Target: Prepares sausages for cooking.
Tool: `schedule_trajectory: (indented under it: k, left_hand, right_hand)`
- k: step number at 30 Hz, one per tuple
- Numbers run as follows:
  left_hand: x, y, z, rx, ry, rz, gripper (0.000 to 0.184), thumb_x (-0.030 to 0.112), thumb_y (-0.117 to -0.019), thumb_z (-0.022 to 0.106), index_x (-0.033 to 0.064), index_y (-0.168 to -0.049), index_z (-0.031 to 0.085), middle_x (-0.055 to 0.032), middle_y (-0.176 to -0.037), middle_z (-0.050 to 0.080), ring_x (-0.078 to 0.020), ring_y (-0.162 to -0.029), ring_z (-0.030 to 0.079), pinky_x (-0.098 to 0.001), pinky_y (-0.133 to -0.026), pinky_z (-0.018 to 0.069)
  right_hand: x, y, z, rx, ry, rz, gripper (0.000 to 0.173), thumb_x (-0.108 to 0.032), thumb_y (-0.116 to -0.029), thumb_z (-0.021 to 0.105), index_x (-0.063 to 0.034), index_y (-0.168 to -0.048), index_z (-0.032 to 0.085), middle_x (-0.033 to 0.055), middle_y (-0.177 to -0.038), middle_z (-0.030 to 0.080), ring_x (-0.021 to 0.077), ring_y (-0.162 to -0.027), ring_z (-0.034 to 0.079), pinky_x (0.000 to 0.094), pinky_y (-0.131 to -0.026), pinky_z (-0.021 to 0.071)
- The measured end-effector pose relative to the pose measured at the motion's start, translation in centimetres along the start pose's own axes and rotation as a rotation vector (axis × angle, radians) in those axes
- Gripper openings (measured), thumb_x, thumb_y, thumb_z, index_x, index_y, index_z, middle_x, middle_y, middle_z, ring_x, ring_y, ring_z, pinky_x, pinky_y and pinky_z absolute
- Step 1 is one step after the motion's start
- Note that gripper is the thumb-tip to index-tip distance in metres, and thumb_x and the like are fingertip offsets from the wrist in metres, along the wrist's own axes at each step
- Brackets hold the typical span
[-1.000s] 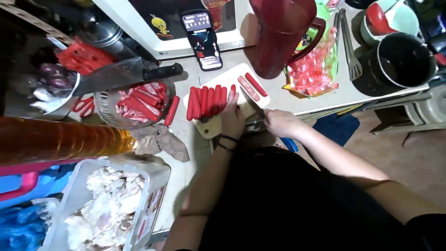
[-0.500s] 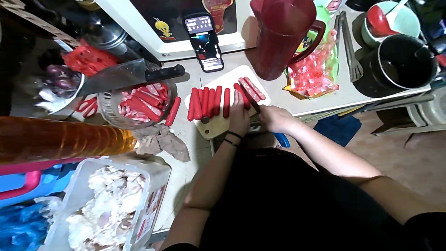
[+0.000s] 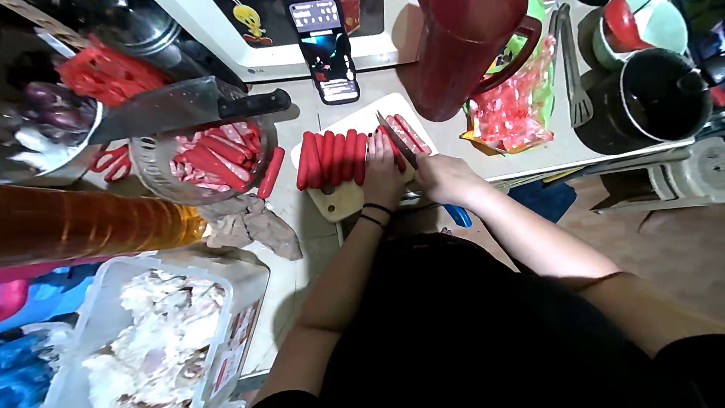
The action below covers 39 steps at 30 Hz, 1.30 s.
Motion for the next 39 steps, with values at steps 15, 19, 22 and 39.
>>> schedule_trajectory:
  k: [15, 19, 22, 39]
  left_hand:
    - [0.1, 0.0, 0.0, -0.002, -0.042, 0.003, 0.054, 0.001, -0.0986, 0.045, -0.0127, -0.15, 0.039, -0.0285, -0.161, 0.034, -0.0381, -0.154, 0.028, -0.0449, -0.127, 0.0235]
    - [0.2, 0.1, -0.2, 0.017, -0.037, 0.004, 0.054, 0.001, -0.0984, 0.044, -0.012, -0.151, 0.039, -0.0271, -0.162, 0.035, -0.0365, -0.154, 0.029, -0.0434, -0.127, 0.0231]
    - [0.3, 0.1, -0.3, 0.01, -0.024, -0.004, 0.053, 0.003, -0.1002, 0.045, -0.0126, -0.15, 0.039, -0.0273, -0.162, 0.035, -0.0368, -0.154, 0.029, -0.0432, -0.127, 0.023]
    - [0.4, 0.2, 0.5, 0.037, -0.189, 0.018, 0.058, 0.01, -0.101, 0.039, -0.0123, -0.154, 0.031, -0.0274, -0.163, 0.031, -0.0358, -0.155, 0.027, -0.0429, -0.127, 0.0199]
  right_hand:
    - [-0.8, -1.0, -0.3, -0.092, 0.008, -0.025, 0.022, -0.025, -0.1072, 0.048, -0.0066, -0.1, 0.059, 0.014, -0.086, 0.064, 0.0341, -0.086, 0.067, 0.0562, -0.071, 0.0509]
    - [-1.3, -1.5, -0.6, -0.088, 0.052, -0.008, 0.024, -0.025, -0.1064, 0.049, -0.0056, -0.099, 0.061, 0.0155, -0.089, 0.066, 0.0355, -0.089, 0.068, 0.0576, -0.072, 0.0511]
    - [-1.8, -1.7, -0.8, -0.095, 0.077, 0.032, 0.023, -0.023, -0.1046, 0.052, -0.0048, -0.094, 0.062, 0.0168, -0.088, 0.066, 0.0369, -0.089, 0.068, 0.0584, -0.071, 0.0507]
    - [-0.9, -0.4, 1.3, -0.164, 0.124, 0.051, 0.027, -0.023, -0.109, 0.045, -0.0032, -0.123, 0.056, 0.0198, -0.108, 0.067, 0.0394, -0.104, 0.068, 0.0596, -0.081, 0.0532]
Point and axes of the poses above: each hand's wrist, its own y-axis away from the middle knuckle, its own z-axis out of the palm, x = y × z, the point moved 10 cm from there along -y, towards the middle knuckle
